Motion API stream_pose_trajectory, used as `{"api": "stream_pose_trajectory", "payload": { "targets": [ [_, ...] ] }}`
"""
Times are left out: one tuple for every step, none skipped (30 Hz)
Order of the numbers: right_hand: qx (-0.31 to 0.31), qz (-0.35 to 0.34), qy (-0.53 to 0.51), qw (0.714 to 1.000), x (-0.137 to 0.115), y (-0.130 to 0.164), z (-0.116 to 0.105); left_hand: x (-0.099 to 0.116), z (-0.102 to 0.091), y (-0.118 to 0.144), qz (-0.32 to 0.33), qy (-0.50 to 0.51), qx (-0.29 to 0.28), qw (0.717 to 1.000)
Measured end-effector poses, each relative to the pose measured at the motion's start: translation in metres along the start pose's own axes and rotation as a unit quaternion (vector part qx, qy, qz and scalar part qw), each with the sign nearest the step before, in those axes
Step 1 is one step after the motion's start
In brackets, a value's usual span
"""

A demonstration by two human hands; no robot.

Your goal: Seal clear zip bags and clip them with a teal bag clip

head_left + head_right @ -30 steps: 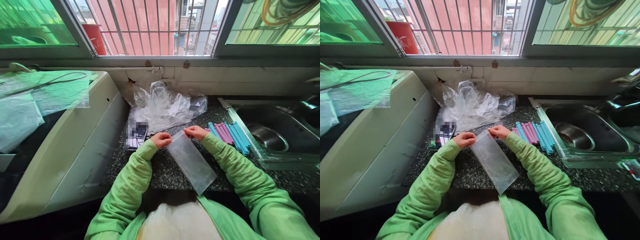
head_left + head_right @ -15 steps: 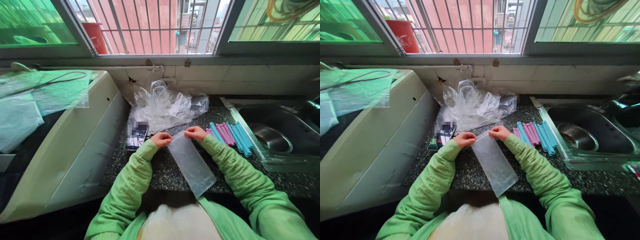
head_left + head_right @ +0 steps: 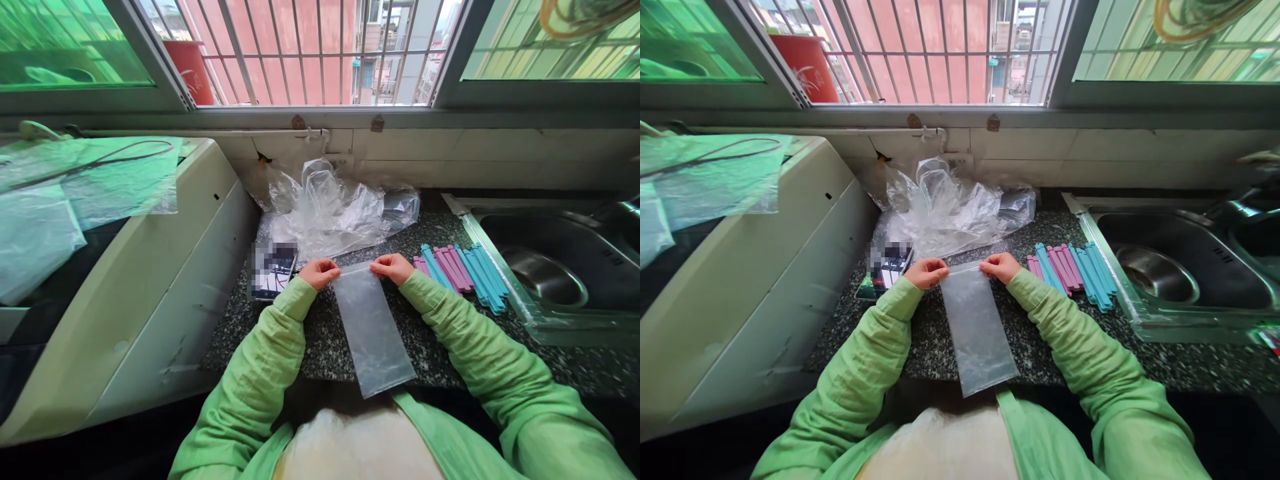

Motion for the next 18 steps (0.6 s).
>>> {"api": "stream_pose_trajectory", "payload": {
  "targets": [
    [0.003,-0.001,-0.003,1.0,-0.0005,0.0007,0.0002,0.0004,-0.0008,-0.0002,0.003,0.002,0.006,1.0],
    [0.005,-0.003,-0.007,1.0,-0.0013,0.0014,0.0004,0.0006,-0.0016,-0.0003,0.006,0.003,0.013,1.0],
    [0.008,-0.005,-0.01,1.0,-0.0021,0.0021,0.0006,0.0007,-0.0023,-0.0005,0.008,0.005,0.017,1.0],
    [0.012,-0.009,-0.015,1.0,-0.0029,0.0028,0.0008,0.0004,-0.0027,-0.0007,0.009,0.006,0.02,1.0],
    [0.016,-0.013,-0.019,1.0,-0.0036,0.0034,0.0009,-0.0001,-0.0031,-0.0009,0.007,0.006,0.023,1.0],
    [0.021,-0.016,-0.023,0.999,-0.0041,0.0039,0.001,-0.0008,-0.0033,-0.0011,0.005,0.007,0.024,1.0],
    [0.026,-0.019,-0.027,0.999,-0.0043,0.0043,0.001,-0.0016,-0.0035,-0.0013,0.003,0.008,0.025,1.0],
    [0.031,-0.022,-0.03,0.999,-0.004,0.0046,0.0008,-0.0025,-0.0034,-0.0016,0.002,0.01,0.024,1.0],
    [0.037,-0.025,-0.032,0.998,-0.0035,0.0048,0.0003,-0.0032,-0.0033,-0.0019,0.002,0.013,0.023,1.0],
    [0.046,-0.028,-0.034,0.998,-0.0027,0.0049,-0.0005,-0.004,-0.003,-0.0022,0.003,0.018,0.021,1.0],
    [0.056,-0.034,-0.036,0.997,-0.0018,0.005,-0.0017,-0.0046,-0.0028,-0.0026,0.006,0.023,0.019,1.0],
    [0.068,-0.041,-0.039,0.996,-0.001,0.0053,-0.0032,-0.0053,-0.0024,-0.0029,0.008,0.029,0.016,0.999],
    [0.079,-0.049,-0.042,0.995,-0.0001,0.0057,-0.0047,-0.006,-0.002,-0.0033,0.01,0.034,0.014,0.999],
    [0.088,-0.057,-0.043,0.994,0.0006,0.0061,-0.0059,-0.0067,-0.0017,-0.0036,0.01,0.037,0.012,0.999],
    [0.093,-0.063,-0.042,0.993,0.0013,0.0066,-0.0068,-0.0075,-0.0014,-0.0038,0.008,0.038,0.011,0.999],
    [0.094,-0.066,-0.04,0.993,0.002,0.007,-0.0073,-0.008,-0.0015,-0.004,0.006,0.039,0.013,0.999],
    [0.091,-0.066,-0.037,0.993,0.0025,0.0072,-0.0075,-0.0081,-0.0018,-0.0042,0.007,0.039,0.017,0.999],
    [0.086,-0.063,-0.034,0.994,0.0028,0.0074,-0.0077,-0.0076,-0.0024,-0.0042,0.01,0.04,0.023,0.999]
  ]
}}
Point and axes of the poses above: each hand's wrist, its own y-axis away from the middle knuckle, its own z-axis out of the palm, x = y × z, the point moved 6 cm from there along -y, towards the middle knuckle, and after that the axes turned 4 degrees about z, right-handed, at the moved point
